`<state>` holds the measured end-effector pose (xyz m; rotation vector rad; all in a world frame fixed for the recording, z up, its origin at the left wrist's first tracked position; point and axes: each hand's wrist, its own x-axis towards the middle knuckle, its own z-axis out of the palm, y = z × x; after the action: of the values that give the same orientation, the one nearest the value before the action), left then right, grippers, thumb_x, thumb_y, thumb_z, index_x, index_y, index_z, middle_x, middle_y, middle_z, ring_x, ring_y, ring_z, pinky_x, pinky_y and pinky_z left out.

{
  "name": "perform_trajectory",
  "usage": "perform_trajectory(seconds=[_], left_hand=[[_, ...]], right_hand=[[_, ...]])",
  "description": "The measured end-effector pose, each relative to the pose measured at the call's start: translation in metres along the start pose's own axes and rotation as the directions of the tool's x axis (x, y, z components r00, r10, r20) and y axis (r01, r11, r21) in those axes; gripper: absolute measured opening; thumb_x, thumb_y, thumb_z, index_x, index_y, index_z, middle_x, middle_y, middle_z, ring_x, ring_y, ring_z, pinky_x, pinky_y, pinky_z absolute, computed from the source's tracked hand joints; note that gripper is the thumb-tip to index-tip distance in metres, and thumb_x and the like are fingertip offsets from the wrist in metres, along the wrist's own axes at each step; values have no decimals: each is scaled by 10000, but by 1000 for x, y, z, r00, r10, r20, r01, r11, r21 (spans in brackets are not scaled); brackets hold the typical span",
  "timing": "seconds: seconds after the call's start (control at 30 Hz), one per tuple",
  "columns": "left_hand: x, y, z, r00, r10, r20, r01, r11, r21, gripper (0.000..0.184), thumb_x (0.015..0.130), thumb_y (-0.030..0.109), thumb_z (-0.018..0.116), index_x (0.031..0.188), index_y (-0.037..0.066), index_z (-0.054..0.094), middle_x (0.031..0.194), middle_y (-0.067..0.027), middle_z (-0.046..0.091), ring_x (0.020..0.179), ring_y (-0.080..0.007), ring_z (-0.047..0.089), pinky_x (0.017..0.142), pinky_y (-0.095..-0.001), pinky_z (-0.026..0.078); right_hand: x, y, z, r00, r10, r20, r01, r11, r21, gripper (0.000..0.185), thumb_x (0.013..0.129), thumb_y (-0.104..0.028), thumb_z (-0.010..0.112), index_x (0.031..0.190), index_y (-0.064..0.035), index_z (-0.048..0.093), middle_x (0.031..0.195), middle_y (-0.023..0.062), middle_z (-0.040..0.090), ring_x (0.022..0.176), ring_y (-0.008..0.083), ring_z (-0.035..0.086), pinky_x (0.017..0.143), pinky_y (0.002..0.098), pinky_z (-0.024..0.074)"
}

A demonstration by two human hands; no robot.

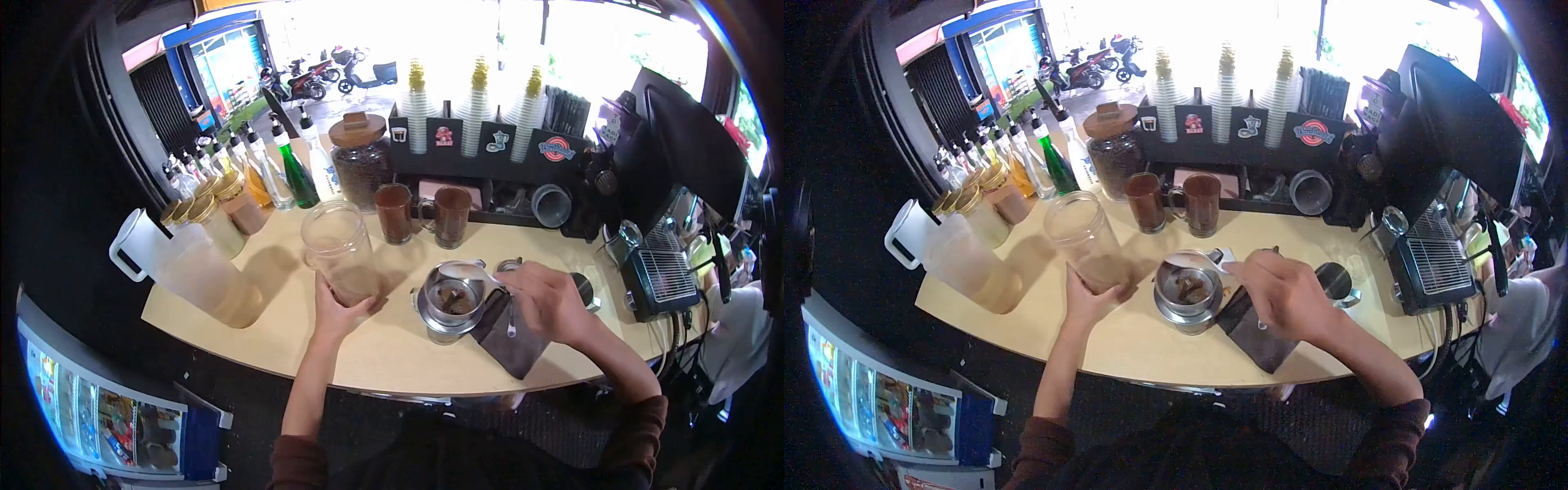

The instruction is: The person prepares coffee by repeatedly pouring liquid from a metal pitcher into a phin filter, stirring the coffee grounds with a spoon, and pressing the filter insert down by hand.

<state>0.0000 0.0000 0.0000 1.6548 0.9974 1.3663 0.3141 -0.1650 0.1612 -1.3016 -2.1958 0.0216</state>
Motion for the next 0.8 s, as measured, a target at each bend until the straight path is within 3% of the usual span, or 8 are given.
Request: perform_trajectory(seconds=[0.07, 0.17, 0.4, 0.47, 0.7, 0.77, 0.8], left_hand=[[6, -3, 2, 1000, 10, -9, -11, 998, -69, 871, 558, 103, 874, 1261, 34, 363, 1252, -151, 495, 1164, -251, 521, 990, -391, 443], [7, -5, -6, 998, 57, 5, -56, 997, -55, 879, 542, 99, 875, 1256, 22, 369, 1232, -147, 510, 1147, -246, 534, 974, -392, 457], [2, 16, -12, 997, 35, 72, -25, 991, -128, 917, 535, 123, 874, 1288, -1, 367, 1225, -163, 541, 1142, -257, 552, 963, -391, 467], [2, 18, -14, 992, 81, 91, -93, 988, 125, 899, 552, 129, 868, 1290, -14, 375, 1224, -175, 554, 1138, -266, 558, 968, -395, 464], [0, 7, -12, 991, 42, 127, -57, 992, 117, 934, 588, 124, 858, 1347, -9, 331, 1279, -179, 520, 1179, -280, 537, 1028, -418, 417], [-1, 7, -10, 993, 78, 88, -85, 994, 70, 924, 572, 123, 856, 1336, -8, 353, 1278, -176, 505, 1229, -296, 486, 1024, -411, 415], [-1, 9, -10, 991, 83, 101, -90, 994, 69, 924, 572, 123, 856, 1336, -8, 353, 1278, -176, 505, 1229, -296, 486, 1024, -411, 415]], right_hand=[[18, 1, 1, 990, -101, -100, 96, 994, -56, 360, 715, 31, 609, 1064, -60, 620, 806, 74, 552, 744, 262, 567, 691, 354, 451], [67, -18, 4, 933, -298, -202, 253, 942, -222, 288, 702, 2, 626, 985, -53, 626, 808, 63, 541, 775, 239, 551, 718, 341, 419], [168, -35, 40, 867, -496, -55, 408, 768, -493, 257, 712, -43, 638, 966, -74, 626, 888, 40, 560, 896, 191, 559, 895, 394, 383], [182, -35, 54, 860, -509, 38, 423, 669, -611, 204, 743, -76, 621, 947, -78, 616, 901, 27, 557, 932, 176, 557, 985, 439, 358], [183, -34, 54, 841, -540, 39, 457, 670, -584, 201, 784, -104, 619, 983, -76, 621, 942, 40, 560, 1015, 184, 554, 1058, 489, 300], [166, -28, 43, 852, -515, -90, 441, 801, -404, 217, 816, -94, 635, 1032, -70, 630, 1018, 56, 578, 1040, 213, 553, 1023, 459, 348], [153, -26, 35, 857, -506, -97, 429, 805, -410, 217, 816, -94, 635, 1032, -70, 630, 1018, 56, 578, 1040, 213, 553, 1023, 459, 348]])
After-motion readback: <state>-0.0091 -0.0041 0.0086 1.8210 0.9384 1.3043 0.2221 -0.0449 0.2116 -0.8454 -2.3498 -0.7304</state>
